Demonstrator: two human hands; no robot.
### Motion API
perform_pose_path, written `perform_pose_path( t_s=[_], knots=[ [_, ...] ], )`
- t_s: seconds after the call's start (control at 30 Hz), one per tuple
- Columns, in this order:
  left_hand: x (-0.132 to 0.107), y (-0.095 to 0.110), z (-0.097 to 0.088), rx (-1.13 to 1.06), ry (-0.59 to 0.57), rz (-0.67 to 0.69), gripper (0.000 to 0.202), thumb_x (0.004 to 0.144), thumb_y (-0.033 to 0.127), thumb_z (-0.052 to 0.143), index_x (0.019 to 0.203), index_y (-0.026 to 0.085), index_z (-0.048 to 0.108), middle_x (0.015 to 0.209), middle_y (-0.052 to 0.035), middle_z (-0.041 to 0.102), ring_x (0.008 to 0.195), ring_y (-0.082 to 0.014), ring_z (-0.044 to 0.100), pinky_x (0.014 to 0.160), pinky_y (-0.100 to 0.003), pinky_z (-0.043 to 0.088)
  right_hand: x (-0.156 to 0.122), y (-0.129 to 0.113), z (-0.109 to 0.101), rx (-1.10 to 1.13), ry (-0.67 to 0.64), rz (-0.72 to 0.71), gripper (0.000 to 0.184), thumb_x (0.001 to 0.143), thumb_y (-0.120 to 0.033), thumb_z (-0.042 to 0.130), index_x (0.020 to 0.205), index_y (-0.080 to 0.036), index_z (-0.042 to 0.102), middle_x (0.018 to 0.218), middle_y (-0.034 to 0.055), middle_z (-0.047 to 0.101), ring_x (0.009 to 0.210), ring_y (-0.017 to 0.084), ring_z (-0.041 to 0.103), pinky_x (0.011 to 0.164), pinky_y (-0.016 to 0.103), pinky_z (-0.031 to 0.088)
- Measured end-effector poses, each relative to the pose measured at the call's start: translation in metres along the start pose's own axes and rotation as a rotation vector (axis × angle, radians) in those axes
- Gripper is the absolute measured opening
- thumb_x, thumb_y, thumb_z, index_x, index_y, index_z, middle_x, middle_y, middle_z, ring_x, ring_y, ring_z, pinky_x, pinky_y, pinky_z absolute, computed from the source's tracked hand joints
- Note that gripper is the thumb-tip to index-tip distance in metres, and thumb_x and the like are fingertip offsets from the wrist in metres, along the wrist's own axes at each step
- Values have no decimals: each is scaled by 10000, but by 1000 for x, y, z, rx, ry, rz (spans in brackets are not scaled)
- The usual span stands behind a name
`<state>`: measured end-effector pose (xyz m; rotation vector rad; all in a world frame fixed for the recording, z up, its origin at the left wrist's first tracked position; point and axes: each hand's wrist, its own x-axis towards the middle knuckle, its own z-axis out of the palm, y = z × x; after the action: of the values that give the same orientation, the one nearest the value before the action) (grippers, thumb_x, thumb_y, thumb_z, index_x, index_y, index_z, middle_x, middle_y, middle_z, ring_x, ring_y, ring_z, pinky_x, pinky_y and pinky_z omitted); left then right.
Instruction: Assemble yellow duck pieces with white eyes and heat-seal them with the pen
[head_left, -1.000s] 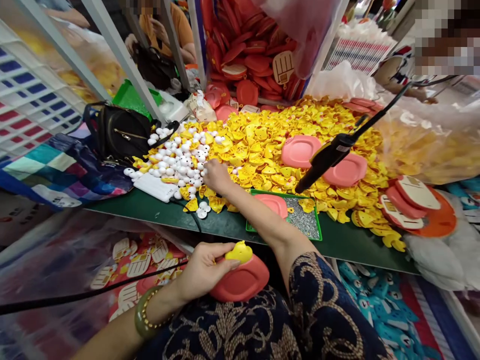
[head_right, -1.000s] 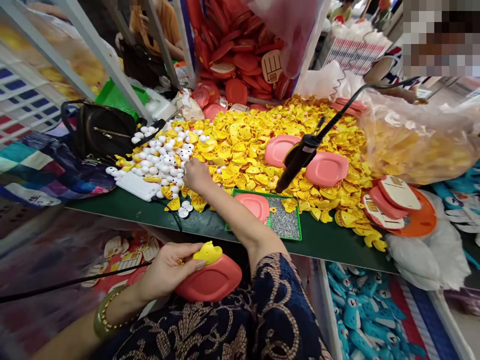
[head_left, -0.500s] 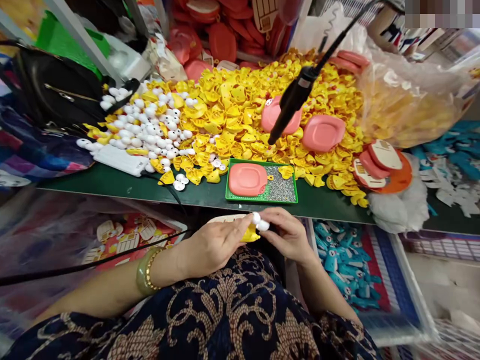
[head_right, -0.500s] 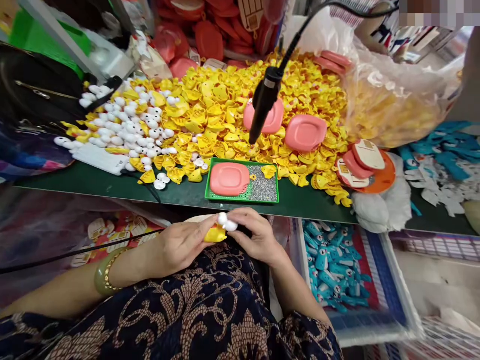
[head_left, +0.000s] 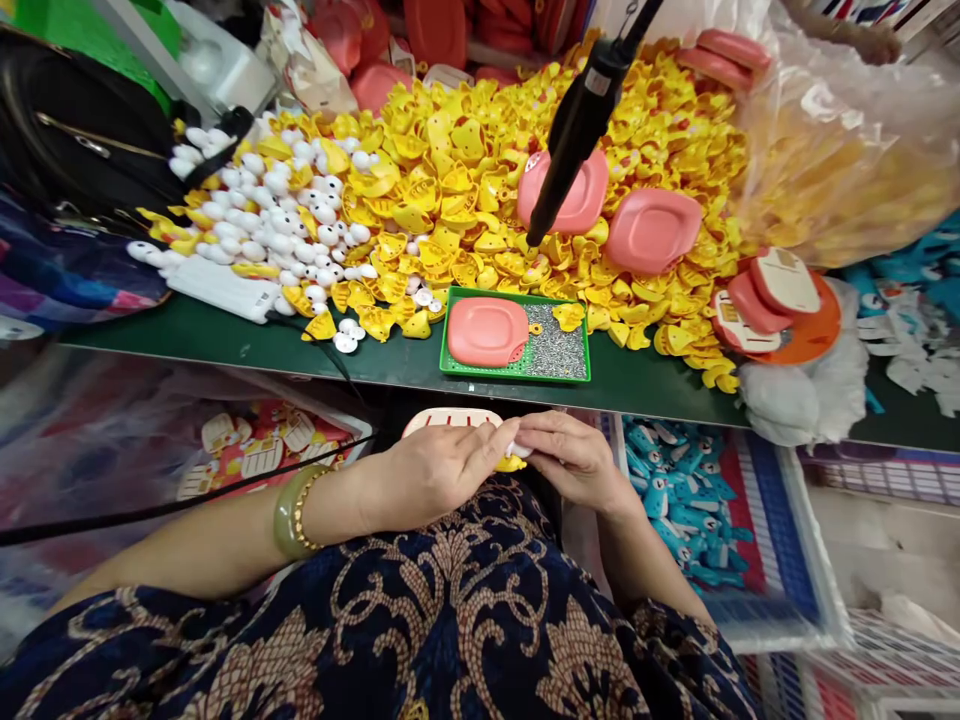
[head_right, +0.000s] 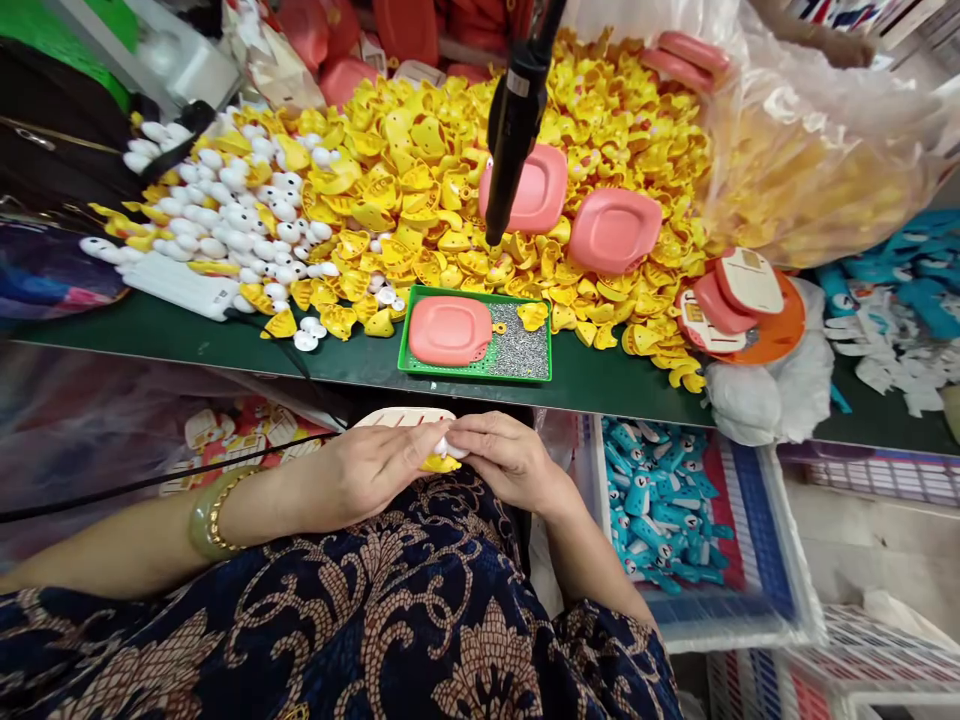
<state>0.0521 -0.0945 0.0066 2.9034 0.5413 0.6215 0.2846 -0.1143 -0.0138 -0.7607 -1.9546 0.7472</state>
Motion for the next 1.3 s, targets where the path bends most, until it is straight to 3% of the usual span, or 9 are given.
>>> perform_pose_path(
  t_s=[0.27,0.47,0.6,1.13,1.3],
  knots=[
    [1,-5,0,-34,-27,15,644,943,123,461,1478,-15,130,1187,-250,634,1084,-265,651,915,-402,579,3,6,-6,57,-48,-26,340,915,-97,596,1214,-254,634,1090,81,682,1002,180,663,857,316,580],
    [-1,-4,0,25,-24,-1,597,941,96,429,1464,-29,169,1190,-266,626,1118,-277,632,915,-406,576,8,6,-8,167,-109,104,219,926,-161,598,1137,-206,634,1106,102,654,1055,193,634,917,353,549],
    [0,-4,0,15,-10,3,607,932,93,438,1464,-36,175,1182,-265,629,1105,-281,636,882,-407,589,10,8,-5,174,-90,101,174,947,-171,570,1105,-211,634,1078,94,659,1031,190,637,892,351,556],
    [0,-5,5,-31,-24,-21,582,930,151,477,1463,38,274,1158,-219,652,1006,-247,674,839,-355,587,7,4,-11,23,-137,-4,306,930,-79,536,1188,-224,612,1121,109,661,1051,196,635,891,368,537],
    [0,-6,10,-61,-12,-14,609,921,159,476,1480,67,255,1109,-200,672,936,-227,690,834,-340,583,6,6,-10,86,-128,33,234,945,-135,552,1137,-234,643,1084,91,680,1002,188,658,865,354,547]
  ],
)
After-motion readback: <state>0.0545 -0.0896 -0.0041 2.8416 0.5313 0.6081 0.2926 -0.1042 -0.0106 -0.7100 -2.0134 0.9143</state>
